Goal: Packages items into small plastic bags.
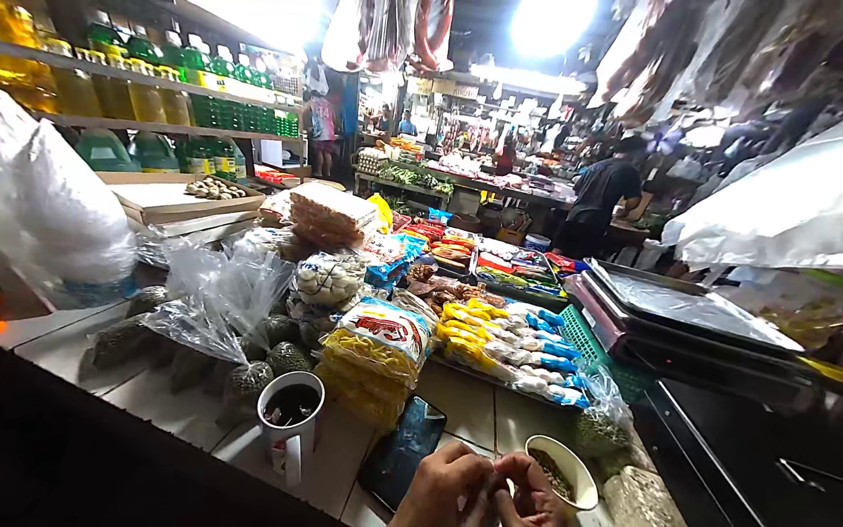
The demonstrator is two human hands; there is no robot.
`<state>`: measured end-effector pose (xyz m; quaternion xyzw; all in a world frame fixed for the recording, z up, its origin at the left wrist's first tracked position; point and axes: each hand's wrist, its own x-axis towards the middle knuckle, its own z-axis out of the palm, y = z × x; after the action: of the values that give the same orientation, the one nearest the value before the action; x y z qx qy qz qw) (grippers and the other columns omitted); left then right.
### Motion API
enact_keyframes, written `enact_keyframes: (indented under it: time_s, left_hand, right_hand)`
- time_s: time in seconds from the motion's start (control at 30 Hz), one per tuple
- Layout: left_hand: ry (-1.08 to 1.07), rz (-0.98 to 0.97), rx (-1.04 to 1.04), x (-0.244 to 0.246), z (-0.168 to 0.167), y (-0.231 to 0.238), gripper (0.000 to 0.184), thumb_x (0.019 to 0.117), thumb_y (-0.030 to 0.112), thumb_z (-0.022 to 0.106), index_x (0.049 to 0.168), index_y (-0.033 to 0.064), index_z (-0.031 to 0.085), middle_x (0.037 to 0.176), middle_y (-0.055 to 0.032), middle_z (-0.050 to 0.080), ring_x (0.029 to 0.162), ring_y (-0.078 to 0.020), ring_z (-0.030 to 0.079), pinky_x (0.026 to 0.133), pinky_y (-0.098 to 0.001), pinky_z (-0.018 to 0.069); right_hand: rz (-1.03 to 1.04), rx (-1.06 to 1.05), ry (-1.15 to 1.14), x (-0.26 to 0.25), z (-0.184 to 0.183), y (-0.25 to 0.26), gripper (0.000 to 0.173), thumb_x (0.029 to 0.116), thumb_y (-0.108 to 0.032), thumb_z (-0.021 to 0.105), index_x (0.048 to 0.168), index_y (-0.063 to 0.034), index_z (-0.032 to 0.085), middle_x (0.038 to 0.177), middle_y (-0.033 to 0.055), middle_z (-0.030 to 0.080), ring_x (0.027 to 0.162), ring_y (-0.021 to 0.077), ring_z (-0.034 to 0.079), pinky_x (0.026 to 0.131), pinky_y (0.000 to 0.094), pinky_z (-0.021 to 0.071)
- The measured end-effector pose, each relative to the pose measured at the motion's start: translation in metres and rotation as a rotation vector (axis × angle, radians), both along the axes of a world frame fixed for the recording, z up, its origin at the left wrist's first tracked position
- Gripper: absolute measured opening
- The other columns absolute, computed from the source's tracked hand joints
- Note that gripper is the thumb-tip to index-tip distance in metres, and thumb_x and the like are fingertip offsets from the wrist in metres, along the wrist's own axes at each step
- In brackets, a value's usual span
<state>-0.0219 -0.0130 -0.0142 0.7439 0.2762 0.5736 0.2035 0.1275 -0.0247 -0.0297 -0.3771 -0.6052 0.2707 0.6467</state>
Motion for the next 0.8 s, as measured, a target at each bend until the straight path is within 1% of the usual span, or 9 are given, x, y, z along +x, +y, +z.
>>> enact_keyframes:
  time_s: [0.1,0.2,0.27,0.33,0.43,0.53,0.6,0.7,0.8]
  left_hand:
    - [-0.002,-0.123,-0.159,-0.013,0.003,0.005,0.023,0.0915,-0.002,0.058,0.108,-0.0037,0.074,0.101,-0.0150,0.072,0.086,-0.0146,0.072,0.077,-0.0268,0.0603]
    - [-0.056,-0.196,-0.315,-0.022,-0.001,0.014,0.020,0.0931,-0.002,0.061,0.110,-0.0038,0.072,0.100,-0.0121,0.072,0.083,-0.0124,0.072,0.076,-0.0269,0.0626]
    - [-0.100,-0.288,-0.437,-0.028,-0.001,0.016,0.018,0.0943,-0.002,0.063,0.110,-0.0045,0.070,0.103,-0.0108,0.071,0.083,-0.0125,0.073,0.076,-0.0291,0.0646]
    - [-0.138,-0.331,-0.484,-0.031,-0.003,0.018,0.016,0.0925,0.001,0.069,0.107,-0.0040,0.070,0.101,-0.0079,0.072,0.084,-0.0104,0.073,0.077,-0.0279,0.0639]
    - [-0.192,-0.361,-0.512,-0.034,-0.006,0.019,0.013,0.0925,0.004,0.071,0.103,-0.0031,0.070,0.096,-0.0052,0.073,0.082,-0.0095,0.073,0.077,-0.0277,0.0637]
    - [-0.202,-0.374,-0.510,-0.035,-0.011,0.021,0.015,0.0983,0.008,0.060,0.101,-0.0018,0.071,0.100,-0.0060,0.071,0.084,-0.0117,0.073,0.079,-0.0310,0.0643]
    - [-0.183,-0.331,-0.459,-0.034,-0.011,0.020,0.013,0.0969,0.010,0.066,0.100,-0.0008,0.072,0.100,-0.0064,0.071,0.085,-0.0118,0.072,0.078,-0.0295,0.0643]
    - [-0.184,-0.195,-0.367,-0.028,-0.010,0.013,0.016,0.0884,0.009,0.078,0.100,-0.0001,0.070,0.093,-0.0057,0.074,0.079,-0.0115,0.074,0.070,-0.0275,0.0654]
    - [-0.090,-0.060,-0.196,-0.026,-0.011,0.013,0.015,0.0858,0.009,0.075,0.098,0.0001,0.073,0.090,-0.0047,0.073,0.075,-0.0056,0.071,0.067,-0.0212,0.0631]
  right_hand:
    - [0.049,-0.023,0.032,0.002,0.003,-0.001,0.034,0.0764,0.016,0.060,0.102,-0.0032,0.070,0.098,-0.0046,0.075,0.092,0.0040,0.071,0.084,0.0229,0.0598]
    - [0.064,-0.014,0.031,-0.004,0.004,-0.001,0.027,0.0818,0.011,0.067,0.104,-0.0032,0.075,0.108,0.0003,0.074,0.100,0.0076,0.070,0.088,0.0246,0.0600]
    - [0.066,0.007,-0.006,-0.006,0.003,0.000,0.022,0.0843,0.005,0.070,0.102,-0.0061,0.077,0.115,0.0018,0.067,0.107,0.0079,0.065,0.092,0.0221,0.0577]
    - [0.038,0.058,-0.030,-0.008,0.000,0.002,0.022,0.0856,0.004,0.072,0.104,-0.0061,0.078,0.111,0.0021,0.072,0.105,0.0082,0.068,0.090,0.0223,0.0589]
    - [-0.014,0.139,-0.112,-0.010,-0.008,0.006,0.025,0.0908,-0.001,0.069,0.114,-0.0071,0.075,0.110,0.0007,0.073,0.105,0.0081,0.068,0.094,0.0240,0.0572]
    - [-0.033,0.148,-0.136,-0.013,-0.012,0.009,0.027,0.0950,-0.009,0.066,0.122,-0.0093,0.071,0.107,-0.0005,0.071,0.102,0.0074,0.066,0.092,0.0238,0.0560]
    - [-0.025,0.151,-0.138,-0.014,-0.012,0.012,0.030,0.0966,-0.012,0.066,0.126,-0.0107,0.069,0.103,-0.0004,0.070,0.098,0.0082,0.066,0.089,0.0243,0.0560]
    - [-0.004,0.159,-0.168,-0.016,-0.010,0.012,0.034,0.0975,-0.011,0.062,0.131,-0.0112,0.066,0.100,-0.0016,0.070,0.099,0.0080,0.063,0.091,0.0249,0.0530]
    - [0.005,0.131,-0.158,-0.017,-0.008,0.010,0.042,0.0944,-0.006,0.064,0.136,-0.0030,0.061,0.098,0.0001,0.072,0.094,0.0075,0.066,0.088,0.0248,0.0550]
